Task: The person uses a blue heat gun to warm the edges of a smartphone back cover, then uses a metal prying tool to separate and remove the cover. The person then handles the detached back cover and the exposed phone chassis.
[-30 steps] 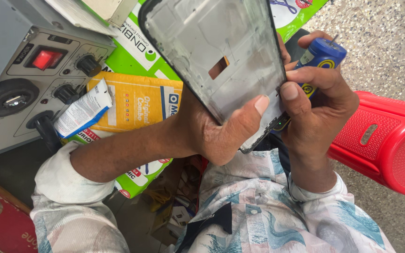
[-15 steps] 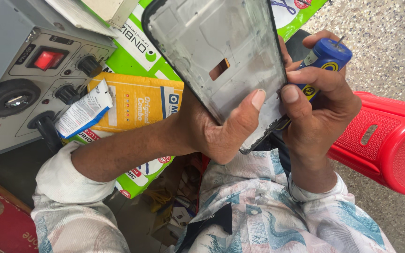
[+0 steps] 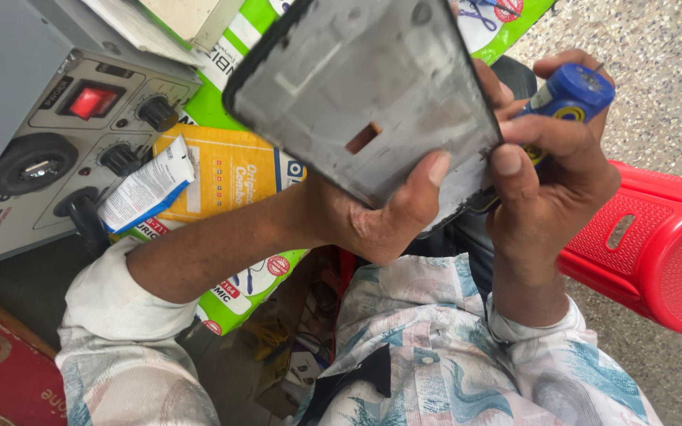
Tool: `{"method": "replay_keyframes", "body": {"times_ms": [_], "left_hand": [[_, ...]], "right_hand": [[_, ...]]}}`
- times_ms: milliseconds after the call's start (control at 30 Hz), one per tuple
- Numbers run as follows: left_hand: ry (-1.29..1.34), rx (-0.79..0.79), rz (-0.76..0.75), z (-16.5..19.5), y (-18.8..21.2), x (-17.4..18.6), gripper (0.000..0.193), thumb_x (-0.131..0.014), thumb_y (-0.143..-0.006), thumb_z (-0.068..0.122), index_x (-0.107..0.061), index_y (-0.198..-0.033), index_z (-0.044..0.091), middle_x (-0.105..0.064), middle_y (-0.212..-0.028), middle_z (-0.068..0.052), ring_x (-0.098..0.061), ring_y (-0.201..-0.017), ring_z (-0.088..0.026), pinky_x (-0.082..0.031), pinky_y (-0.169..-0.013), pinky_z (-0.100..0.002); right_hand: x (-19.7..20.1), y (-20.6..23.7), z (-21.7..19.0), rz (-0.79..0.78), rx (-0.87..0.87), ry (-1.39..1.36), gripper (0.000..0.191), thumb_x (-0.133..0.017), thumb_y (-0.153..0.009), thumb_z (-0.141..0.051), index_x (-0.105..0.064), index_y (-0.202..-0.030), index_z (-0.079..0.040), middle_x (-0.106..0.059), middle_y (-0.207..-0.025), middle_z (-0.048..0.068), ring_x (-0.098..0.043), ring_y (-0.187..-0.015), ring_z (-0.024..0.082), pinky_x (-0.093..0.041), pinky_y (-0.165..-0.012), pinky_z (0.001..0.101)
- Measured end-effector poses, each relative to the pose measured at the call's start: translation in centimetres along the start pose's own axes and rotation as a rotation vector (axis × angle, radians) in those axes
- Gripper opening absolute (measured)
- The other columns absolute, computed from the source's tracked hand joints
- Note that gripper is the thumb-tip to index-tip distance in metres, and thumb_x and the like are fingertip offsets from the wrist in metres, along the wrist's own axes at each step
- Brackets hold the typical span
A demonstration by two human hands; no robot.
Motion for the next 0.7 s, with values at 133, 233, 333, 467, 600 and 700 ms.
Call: {"method": "replay_keyframes", "body": {"times_ms": [133, 233, 333, 467, 600, 700], "left_hand": [[0.362, 0.046, -0.129, -1.1, -0.4, -0.5, 0.045, -0.059, -0.113, 0.010, -0.034, -0.149, 0.006, -0.053, -0.147, -0.004, -0.051, -0.135, -0.009, -0.044, -0.119, -0.026], [0.363, 0.075, -0.189, -1.8, -0.4, -0.7, 0.043, -0.067, -0.114, 0.007, -0.039, -0.147, 0.007, -0.054, -0.144, -0.006, -0.053, -0.131, -0.011, -0.046, -0.117, -0.028], [0.390, 0.048, -0.196, -1.8, -0.5, -1.1, 0.044, -0.071, -0.114, 0.002, -0.040, -0.145, 0.009, -0.052, -0.136, -0.004, -0.052, -0.130, -0.010, -0.045, -0.118, -0.028], [0.370, 0.052, -0.221, -1.7, -0.7, -1.3, 0.043, -0.075, -0.112, 0.001, -0.045, -0.142, 0.008, -0.054, -0.134, -0.004, -0.054, -0.128, -0.011, -0.045, -0.119, -0.028], [0.328, 0.033, -0.236, -1.0, -0.9, -1.0, 0.045, -0.075, -0.109, 0.007, -0.044, -0.141, 0.007, -0.052, -0.139, -0.003, -0.053, -0.130, -0.010, -0.044, -0.119, -0.027], [0.263, -0.002, -0.239, -0.4, -0.9, -0.6, 0.047, -0.074, -0.104, 0.008, -0.044, -0.140, 0.006, -0.048, -0.137, -0.004, -0.050, -0.128, -0.011, -0.043, -0.116, -0.027]], "right_hand": [[1.1, 0.4, -0.4, 0.014, 0.074, 0.079, 0.030, -0.081, -0.102, -0.036, -0.072, -0.107, -0.008, -0.056, -0.138, 0.018, -0.052, -0.124, 0.018, -0.047, -0.095, 0.0257], [2.0, 0.8, -0.5, 0.030, 0.076, 0.111, 0.028, -0.081, -0.101, -0.035, -0.071, -0.108, -0.009, -0.050, -0.141, 0.018, -0.058, -0.108, 0.016, -0.053, -0.087, 0.0253], [2.4, 0.9, -0.5, 0.016, 0.077, 0.098, 0.025, -0.082, -0.103, -0.030, -0.071, -0.109, -0.008, -0.048, -0.145, 0.017, -0.063, -0.099, 0.016, -0.058, -0.084, 0.0254], [2.5, 0.8, -1.0, 0.004, 0.081, 0.066, 0.023, -0.082, -0.104, -0.028, -0.071, -0.107, -0.008, -0.047, -0.145, 0.017, -0.062, -0.097, 0.015, -0.058, -0.081, 0.0251], [2.1, 0.6, -1.4, 0.011, 0.037, 0.032, 0.026, -0.079, -0.101, -0.031, -0.069, -0.107, -0.009, -0.049, -0.141, 0.018, -0.064, -0.092, 0.014, -0.057, -0.085, 0.0241], [1.4, 0.4, -1.1, 0.002, -0.006, -0.022, 0.025, -0.079, -0.099, -0.031, -0.068, -0.104, -0.008, -0.051, -0.138, 0.018, -0.062, -0.096, 0.013, -0.054, -0.089, 0.0247]]}}
Point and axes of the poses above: each hand's wrist, its own y-axis away from the middle knuckle, its own x-axis out of the back of the hand, z = x × y, the point moved 6 cm from there along -y, towards the middle knuckle
